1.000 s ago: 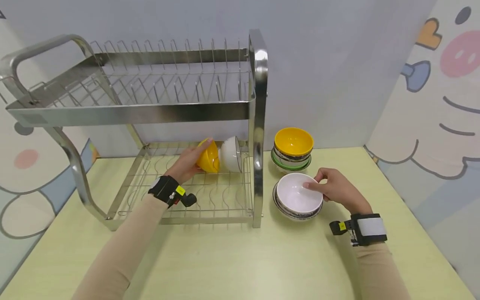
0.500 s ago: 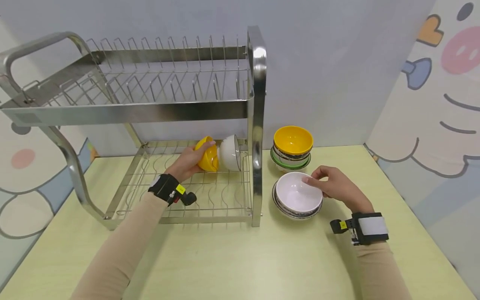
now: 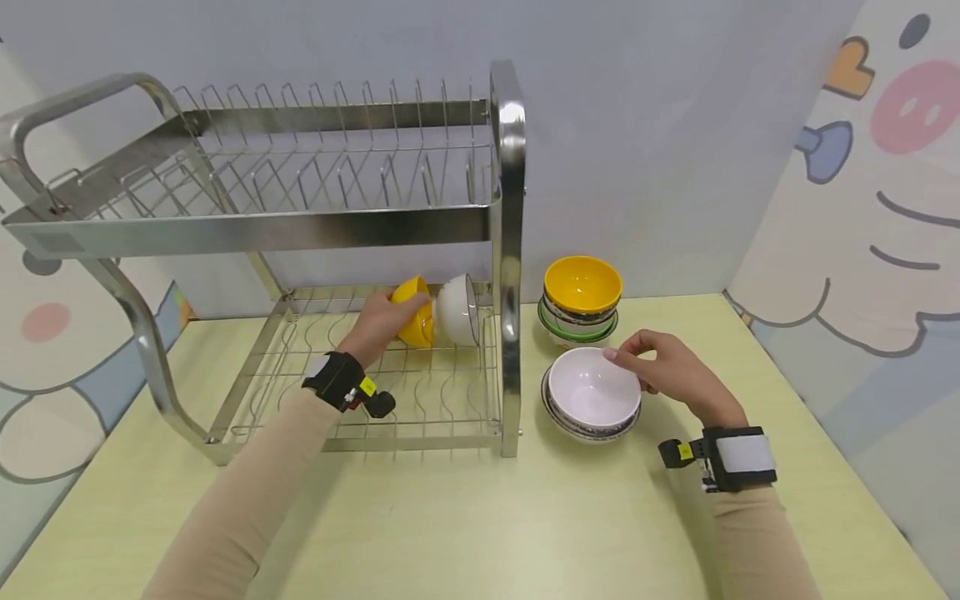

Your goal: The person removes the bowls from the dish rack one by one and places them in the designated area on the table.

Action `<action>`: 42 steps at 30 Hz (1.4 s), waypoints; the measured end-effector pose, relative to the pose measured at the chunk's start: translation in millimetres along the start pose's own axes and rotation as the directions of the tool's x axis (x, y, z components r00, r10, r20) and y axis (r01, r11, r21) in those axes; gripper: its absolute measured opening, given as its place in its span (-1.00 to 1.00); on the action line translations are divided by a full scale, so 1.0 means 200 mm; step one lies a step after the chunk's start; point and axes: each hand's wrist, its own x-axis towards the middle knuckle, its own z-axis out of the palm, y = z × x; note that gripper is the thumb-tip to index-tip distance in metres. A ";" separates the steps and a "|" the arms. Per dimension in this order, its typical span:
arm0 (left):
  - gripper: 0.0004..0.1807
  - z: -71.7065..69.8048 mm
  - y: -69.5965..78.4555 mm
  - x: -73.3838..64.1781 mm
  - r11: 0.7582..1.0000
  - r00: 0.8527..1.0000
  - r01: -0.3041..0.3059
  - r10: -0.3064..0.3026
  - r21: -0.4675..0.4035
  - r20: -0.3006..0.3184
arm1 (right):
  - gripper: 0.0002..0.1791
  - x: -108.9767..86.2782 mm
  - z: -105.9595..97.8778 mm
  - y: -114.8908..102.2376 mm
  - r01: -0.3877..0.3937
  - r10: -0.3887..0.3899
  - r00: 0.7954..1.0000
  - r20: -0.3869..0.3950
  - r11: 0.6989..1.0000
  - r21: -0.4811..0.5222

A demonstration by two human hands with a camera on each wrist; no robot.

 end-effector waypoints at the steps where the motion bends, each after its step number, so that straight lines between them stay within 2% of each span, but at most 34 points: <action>1: -0.25 0.00 0.00 0.00 0.999 1.000 -0.014 0.014 0.042 -0.014 | -0.51 0.00 0.00 0.00 0.001 -0.001 1.000 -0.002 1.000 0.004; 5: -0.18 0.01 0.00 0.00 0.984 0.996 -0.057 0.068 0.172 -0.058 | -0.51 0.00 0.01 0.00 0.005 -0.005 1.000 -0.001 1.000 0.014; 14: -0.17 0.01 -0.02 -0.02 0.966 0.990 -0.098 0.119 0.241 -0.075 | -0.50 -0.02 0.00 0.03 0.006 -0.006 1.000 0.001 1.000 0.007; 21: -0.13 0.00 0.02 -0.07 0.976 0.992 -0.072 0.091 0.203 -0.084 | -0.50 -0.05 -0.04 0.03 0.023 -0.023 1.000 -0.011 1.000 0.005; 26: -0.14 -0.07 0.05 -0.13 0.986 0.989 -0.119 0.128 0.117 -0.074 | -0.46 -0.06 -0.07 0.01 0.009 -0.009 0.999 -0.036 1.000 -0.005; 30: -0.08 -0.15 0.08 -0.22 0.990 0.988 -0.137 0.138 0.018 -0.067 | -0.50 -0.09 -0.11 -0.02 0.005 -0.005 0.998 -0.070 1.000 -0.007; 34: -0.16 -0.20 0.12 -0.35 0.979 0.983 -0.182 0.177 -0.090 -0.057 | -0.51 -0.13 -0.15 -0.08 -0.005 0.005 0.995 -0.096 1.000 0.000; 37: -0.26 -0.21 0.15 -0.44 0.964 0.974 -0.225 0.224 -0.145 -0.018 | -0.51 -0.17 -0.18 -0.14 -0.007 0.006 0.994 -0.105 1.000 -0.003; 42: -0.34 -0.18 0.20 -0.59 0.954 0.969 -0.226 0.241 -0.197 0.059 | -0.59 -0.20 -0.19 -0.23 0.035 -0.036 0.994 -0.099 0.999 -0.013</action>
